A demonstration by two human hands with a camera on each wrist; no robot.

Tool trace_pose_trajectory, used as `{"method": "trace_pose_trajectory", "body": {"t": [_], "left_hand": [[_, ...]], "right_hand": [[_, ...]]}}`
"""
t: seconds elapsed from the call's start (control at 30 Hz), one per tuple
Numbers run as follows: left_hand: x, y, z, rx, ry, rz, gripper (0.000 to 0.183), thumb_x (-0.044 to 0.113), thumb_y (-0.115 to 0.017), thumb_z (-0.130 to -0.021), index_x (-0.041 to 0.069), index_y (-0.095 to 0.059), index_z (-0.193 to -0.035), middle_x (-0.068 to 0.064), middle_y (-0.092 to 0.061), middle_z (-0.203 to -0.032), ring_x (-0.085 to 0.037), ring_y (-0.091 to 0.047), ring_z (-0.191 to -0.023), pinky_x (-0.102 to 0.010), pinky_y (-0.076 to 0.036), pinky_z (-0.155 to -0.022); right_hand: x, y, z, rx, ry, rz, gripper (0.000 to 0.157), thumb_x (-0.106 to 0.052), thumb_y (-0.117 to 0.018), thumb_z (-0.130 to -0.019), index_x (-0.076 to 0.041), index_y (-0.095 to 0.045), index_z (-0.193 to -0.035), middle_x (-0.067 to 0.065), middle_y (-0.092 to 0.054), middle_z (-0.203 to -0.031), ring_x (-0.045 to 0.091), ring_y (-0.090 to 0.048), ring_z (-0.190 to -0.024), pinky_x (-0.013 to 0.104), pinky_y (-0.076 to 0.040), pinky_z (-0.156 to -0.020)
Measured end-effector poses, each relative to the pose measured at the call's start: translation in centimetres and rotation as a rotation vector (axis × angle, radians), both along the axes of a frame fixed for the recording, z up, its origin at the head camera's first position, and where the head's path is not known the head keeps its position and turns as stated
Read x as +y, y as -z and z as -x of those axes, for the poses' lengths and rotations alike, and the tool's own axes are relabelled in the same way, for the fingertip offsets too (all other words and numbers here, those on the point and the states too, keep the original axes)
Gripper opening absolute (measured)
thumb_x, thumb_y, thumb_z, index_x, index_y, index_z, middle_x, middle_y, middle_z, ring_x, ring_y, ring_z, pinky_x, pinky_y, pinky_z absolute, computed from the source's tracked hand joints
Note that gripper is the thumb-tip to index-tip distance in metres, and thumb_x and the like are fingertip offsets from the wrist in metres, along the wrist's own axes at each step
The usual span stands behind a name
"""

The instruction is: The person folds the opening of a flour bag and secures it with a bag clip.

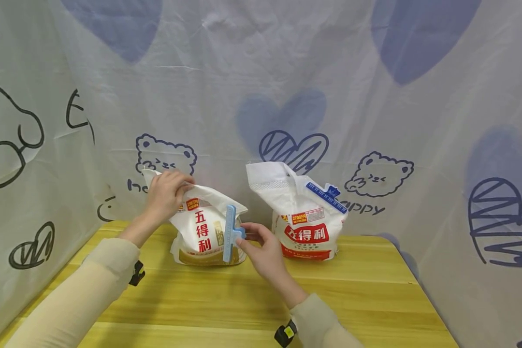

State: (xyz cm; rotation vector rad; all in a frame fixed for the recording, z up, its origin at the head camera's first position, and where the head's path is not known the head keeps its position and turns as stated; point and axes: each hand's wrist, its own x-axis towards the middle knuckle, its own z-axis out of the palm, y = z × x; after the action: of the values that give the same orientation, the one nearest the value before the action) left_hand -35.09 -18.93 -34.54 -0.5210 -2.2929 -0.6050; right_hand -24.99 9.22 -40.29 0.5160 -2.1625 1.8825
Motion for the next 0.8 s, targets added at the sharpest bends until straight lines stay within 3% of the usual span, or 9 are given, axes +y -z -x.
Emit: {"method": "trace_pose_trajectory", "body": {"t": [0.43,0.63,0.8], "left_hand": [[-0.1,-0.1,0.0,0.014,0.009,0.009,0.011,0.015,-0.067,-0.101,0.012,-0.073,-0.109,-0.007,-0.074,-0.108,-0.03,-0.061,-0.105,-0.056,-0.039,-0.11],[-0.1,-0.1,0.1,0.05,0.009,0.01,0.009,0.015,-0.069,-0.099,0.011,-0.074,-0.106,-0.009,-0.075,-0.107,-0.032,-0.062,-0.105,-0.057,-0.041,-0.107],[-0.1,-0.2,0.2,0.035,0.011,0.011,0.01,0.016,-0.068,-0.1,0.012,-0.074,-0.107,-0.008,-0.075,-0.108,-0.032,-0.062,-0.106,-0.057,-0.04,-0.11]], "right_hand": [[-0.2,-1.8,1.8,0.037,0.016,-0.038,0.035,-0.002,-0.075,-0.094,-0.001,-0.067,-0.128,0.015,-0.07,-0.123,0.03,-0.067,-0.115,0.031,-0.057,-0.098],[-0.2,-2.6,2.7,0.066,0.029,-0.053,0.036,-0.001,-0.077,-0.092,0.0,-0.069,-0.126,0.016,-0.071,-0.12,0.03,-0.068,-0.113,0.029,-0.059,-0.094],[-0.1,-3.4,3.5,0.092,0.023,-0.06,0.036,-0.001,-0.077,-0.092,0.002,-0.068,-0.127,0.018,-0.071,-0.121,0.031,-0.068,-0.114,0.029,-0.059,-0.094]]}}
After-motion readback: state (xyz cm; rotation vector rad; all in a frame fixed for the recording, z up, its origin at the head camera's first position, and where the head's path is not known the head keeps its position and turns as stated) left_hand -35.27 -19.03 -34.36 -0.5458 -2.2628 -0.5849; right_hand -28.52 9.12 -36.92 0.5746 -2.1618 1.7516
